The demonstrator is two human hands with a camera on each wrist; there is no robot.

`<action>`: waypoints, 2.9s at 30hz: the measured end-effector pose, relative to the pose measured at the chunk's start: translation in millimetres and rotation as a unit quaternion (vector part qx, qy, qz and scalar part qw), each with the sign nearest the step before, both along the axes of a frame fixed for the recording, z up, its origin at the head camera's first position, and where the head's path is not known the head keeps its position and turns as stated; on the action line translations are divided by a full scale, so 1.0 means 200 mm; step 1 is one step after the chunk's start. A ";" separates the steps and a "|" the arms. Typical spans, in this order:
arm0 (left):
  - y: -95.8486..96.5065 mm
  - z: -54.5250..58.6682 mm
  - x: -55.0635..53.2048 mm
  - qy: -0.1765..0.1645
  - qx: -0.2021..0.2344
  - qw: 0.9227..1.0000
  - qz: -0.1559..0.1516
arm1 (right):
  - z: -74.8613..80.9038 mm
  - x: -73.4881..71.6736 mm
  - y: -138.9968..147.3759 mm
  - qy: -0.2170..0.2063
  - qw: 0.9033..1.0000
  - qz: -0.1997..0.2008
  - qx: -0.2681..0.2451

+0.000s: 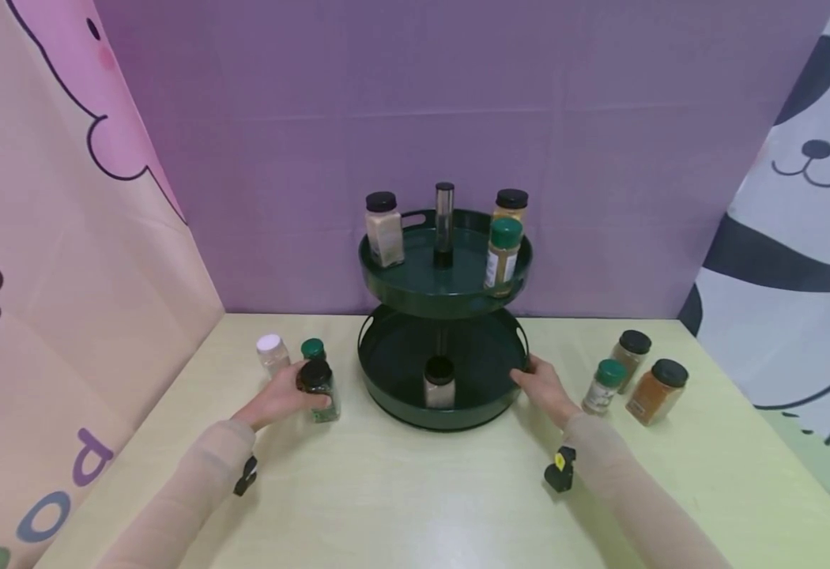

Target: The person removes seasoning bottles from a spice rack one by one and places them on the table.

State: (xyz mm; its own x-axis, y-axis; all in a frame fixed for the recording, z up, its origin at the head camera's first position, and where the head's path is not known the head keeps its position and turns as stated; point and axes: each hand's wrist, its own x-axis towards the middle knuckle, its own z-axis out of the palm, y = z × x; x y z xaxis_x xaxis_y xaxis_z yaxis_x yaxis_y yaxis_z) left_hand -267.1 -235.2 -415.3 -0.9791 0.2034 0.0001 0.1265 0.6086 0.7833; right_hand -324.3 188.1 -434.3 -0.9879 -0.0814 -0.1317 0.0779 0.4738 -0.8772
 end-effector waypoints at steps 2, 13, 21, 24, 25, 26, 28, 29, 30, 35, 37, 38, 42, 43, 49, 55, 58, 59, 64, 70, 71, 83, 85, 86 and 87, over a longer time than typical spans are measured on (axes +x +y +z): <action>0.00 0.01 0.00 0.007 0.004 1.000 -0.002 | 0.00 0.00 0.00 0.000 1.000 0.000 -0.002; 0.01 0.06 -0.01 0.015 0.022 1.000 -0.009 | 0.00 0.00 0.00 0.002 1.000 0.001 -0.001; 0.02 0.09 -0.01 0.034 0.010 0.999 -0.020 | 0.00 0.00 0.00 -0.002 1.000 0.001 -0.005; 0.02 0.11 -0.01 0.056 -0.006 0.998 -0.028 | 0.00 0.00 0.00 -0.002 1.000 0.002 -0.003; 0.02 0.12 -0.01 0.061 -0.012 0.998 -0.030 | 0.00 0.00 0.00 -0.003 1.000 0.002 -0.003; 0.03 0.13 -0.01 0.065 -0.016 0.997 -0.032 | 0.00 0.00 0.00 -0.004 1.000 0.001 -0.003; 0.03 0.15 -0.02 0.070 -0.025 0.997 -0.032 | 0.00 0.00 0.00 -0.003 1.000 0.002 -0.001; 0.04 0.16 -0.02 0.071 -0.028 0.997 -0.032 | 0.00 0.00 0.00 -0.002 1.000 0.002 0.000; 0.04 0.17 -0.02 0.071 -0.029 0.997 -0.032 | -0.01 0.00 0.00 -0.001 1.000 0.002 -0.002; 0.08 0.23 -0.02 0.083 -0.056 0.994 -0.037 | 0.00 0.00 0.00 0.000 1.000 0.000 -0.003; 0.11 0.26 -0.02 0.092 -0.069 0.993 -0.040 | 0.00 0.00 0.00 0.000 1.000 0.000 -0.002; 0.12 0.27 -0.02 0.098 -0.075 0.991 -0.044 | 0.00 0.00 0.00 0.002 1.000 -0.001 -0.002; 0.19 0.31 -0.01 0.093 -0.072 0.991 -0.057 | 0.01 0.00 -0.01 0.003 1.000 0.000 0.000; 0.21 0.32 0.00 0.086 -0.066 0.992 -0.062 | 0.01 0.00 -0.01 0.002 1.000 0.000 0.002; 0.34 0.30 0.01 0.047 -0.050 0.993 -0.091 | 0.01 0.01 0.00 -0.005 1.000 0.003 -0.003; 0.45 0.25 0.00 0.057 -0.028 0.992 -0.108 | 0.00 0.01 0.00 -0.001 1.000 0.007 -0.012; 0.49 0.23 0.00 0.049 -0.007 0.993 -0.106 | 0.00 0.00 -0.01 0.002 1.000 0.008 -0.011; 0.50 0.22 -0.01 0.046 -0.004 0.993 -0.107 | 0.00 0.00 -0.01 0.002 1.000 0.007 -0.009; 0.58 0.19 -0.02 0.046 -0.015 0.991 -0.122 | -0.01 -0.01 0.00 0.004 1.000 0.000 -0.004; 0.65 0.15 -0.04 0.051 -0.023 0.989 -0.134 | -0.01 -0.01 0.00 0.001 1.000 -0.007 0.000; 0.66 0.15 -0.04 0.050 -0.023 0.989 -0.135 | -0.01 -0.01 0.00 0.001 1.000 -0.007 0.000; 0.74 0.12 -0.05 0.024 -0.010 0.993 -0.119 | -0.01 -0.01 -0.01 -0.004 1.000 -0.011 0.001; 0.74 0.11 -0.05 0.023 -0.008 0.993 -0.117 | -0.01 -0.01 -0.01 -0.005 1.000 -0.012 0.003; 0.75 0.11 -0.06 0.022 -0.007 0.993 -0.116 | -0.01 -0.01 0.00 -0.006 1.000 -0.012 0.003; 0.75 0.11 -0.06 0.022 -0.007 0.993 -0.116 | 0.00 -0.01 0.00 -0.005 1.000 -0.013 0.003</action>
